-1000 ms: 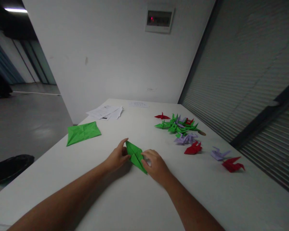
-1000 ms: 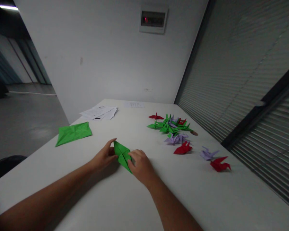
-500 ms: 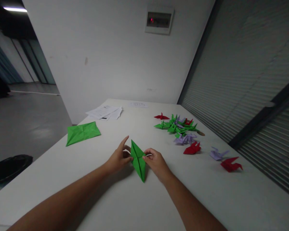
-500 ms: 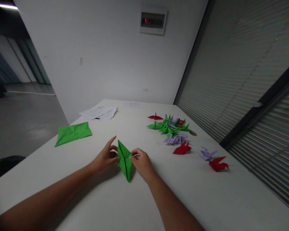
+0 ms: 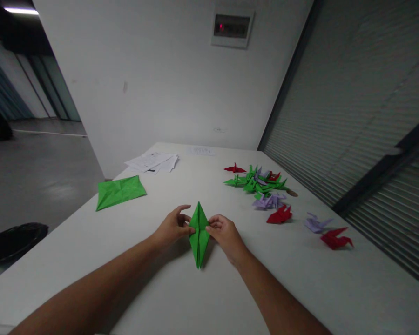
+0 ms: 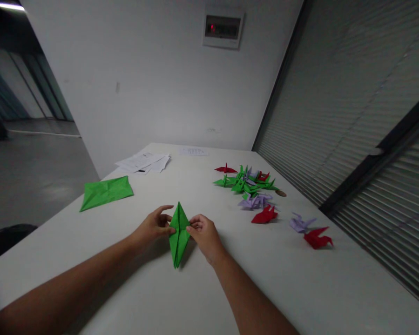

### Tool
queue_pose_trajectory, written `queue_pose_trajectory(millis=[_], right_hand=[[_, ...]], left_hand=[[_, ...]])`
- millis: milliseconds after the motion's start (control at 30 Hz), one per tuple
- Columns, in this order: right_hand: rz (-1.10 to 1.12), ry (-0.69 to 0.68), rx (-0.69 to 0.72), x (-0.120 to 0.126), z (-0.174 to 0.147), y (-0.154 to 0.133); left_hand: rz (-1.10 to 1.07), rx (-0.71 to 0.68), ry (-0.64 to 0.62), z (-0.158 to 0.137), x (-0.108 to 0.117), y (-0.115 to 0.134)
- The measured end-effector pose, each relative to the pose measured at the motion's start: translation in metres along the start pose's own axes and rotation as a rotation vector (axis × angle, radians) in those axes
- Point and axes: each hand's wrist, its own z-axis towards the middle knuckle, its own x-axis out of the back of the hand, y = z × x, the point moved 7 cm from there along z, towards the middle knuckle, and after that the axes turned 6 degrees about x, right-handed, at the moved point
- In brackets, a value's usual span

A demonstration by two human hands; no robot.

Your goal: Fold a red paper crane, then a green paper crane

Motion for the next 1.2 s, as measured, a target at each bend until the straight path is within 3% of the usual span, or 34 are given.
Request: queue_pose_trajectory(millis=[333, 567, 733, 1200], right_hand=[[-0.001, -0.038, 0.025, -0.004, -0.001, -0.006], [0.003, -0.069, -0.039, -0.006, -0.003, -0.001], [-0.027, -0.063, -0.018, -0.006, -0.003, -0.004], [-0.008, -0.147, -0.087, -0.013, -0.006, 0.002]], left_hand=[[0.155, 0.017, 0.01, 0.002, -0.001, -0.002], [0.151, -0.025, -0.031, -0.001, -0.008, 0.003], [0.095, -0.028, 0.026, -0.005, -0.007, 0.004], [0.105, -0.021, 0.021, -0.006, -0.011, 0.003]])
